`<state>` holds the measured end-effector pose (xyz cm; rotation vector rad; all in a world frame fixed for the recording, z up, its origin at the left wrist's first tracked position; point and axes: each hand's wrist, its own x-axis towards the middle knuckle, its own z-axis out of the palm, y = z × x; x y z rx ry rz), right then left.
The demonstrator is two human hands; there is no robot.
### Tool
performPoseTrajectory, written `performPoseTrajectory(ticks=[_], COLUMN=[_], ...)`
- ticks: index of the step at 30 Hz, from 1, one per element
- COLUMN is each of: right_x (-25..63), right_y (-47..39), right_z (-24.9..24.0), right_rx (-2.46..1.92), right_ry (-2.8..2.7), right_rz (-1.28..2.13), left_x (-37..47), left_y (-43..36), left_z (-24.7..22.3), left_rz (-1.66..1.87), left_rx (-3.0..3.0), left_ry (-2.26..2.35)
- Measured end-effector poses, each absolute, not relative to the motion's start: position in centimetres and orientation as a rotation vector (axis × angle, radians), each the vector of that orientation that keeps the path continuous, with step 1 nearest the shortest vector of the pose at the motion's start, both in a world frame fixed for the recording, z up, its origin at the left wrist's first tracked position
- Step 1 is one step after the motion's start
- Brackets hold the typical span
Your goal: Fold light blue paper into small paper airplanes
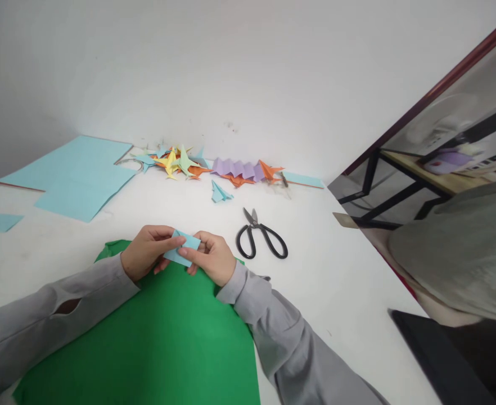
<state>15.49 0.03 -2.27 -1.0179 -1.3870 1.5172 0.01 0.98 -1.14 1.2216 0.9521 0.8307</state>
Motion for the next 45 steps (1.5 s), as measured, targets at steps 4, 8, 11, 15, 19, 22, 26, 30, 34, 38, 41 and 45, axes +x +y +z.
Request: performPoseTrajectory(ticks=[4,8,11,15,19,22,26,30,34,38,41,45], right_x=[15.41,15.52,15.63,15.71,15.75,15.79,15.84,15.87,15.85,15.81,15.77,15.76], right_y=[0.1,0.12,0.14,0.19,0.19,0.22,0.31,0.36,0.34,0.3,0.31,0.32], right_z=[-2.23,-2.35,-2.55,-2.73,-2.79,-2.88,-3.05,-3.18,-3.14,-2.99,-2.94,-3.0], right_rx=[-1.026,-1.017,-1.008,-1.008,-0.979,-0.964,-0.962,-0.976,-0.979,-0.988,-0.982,-0.991], right_ry=[-1.368,-1.379,-1.344,-1.261,-1.211,-1.217,-1.242,-1.241,-1.241,-1.248,-1.245,-1.242], right_rz=[1.529,1.54,1.572,1.632,1.679,1.679,1.652,1.651,1.651,1.651,1.655,1.641], left_x=[0.06,0.04,0.01,0.0,0.01,0.01,0.03,0.08,0.12,0.1,0.03,-0.03], left_y=[0.93,0.99,1.09,1.16,1.12,1.08,1.08,1.06,1.05,1.09,1.13,1.12], left_z=[-1.18,-1.25,-1.39,-1.49,-1.42,-1.37,-1.3,-1.21,-1.14,-1.24,-1.43,-1.55], left_rz=[0.854,0.865,0.867,0.879,0.882,0.881,0.877,0.876,0.881,0.881,0.879,0.89], left_rx=[1.225,1.236,1.231,1.216,1.195,1.18,1.16,1.148,1.14,1.147,1.179,1.257], left_ry=[0.971,0.996,0.996,0.985,0.986,0.979,0.972,0.974,0.986,0.985,0.988,0.997])
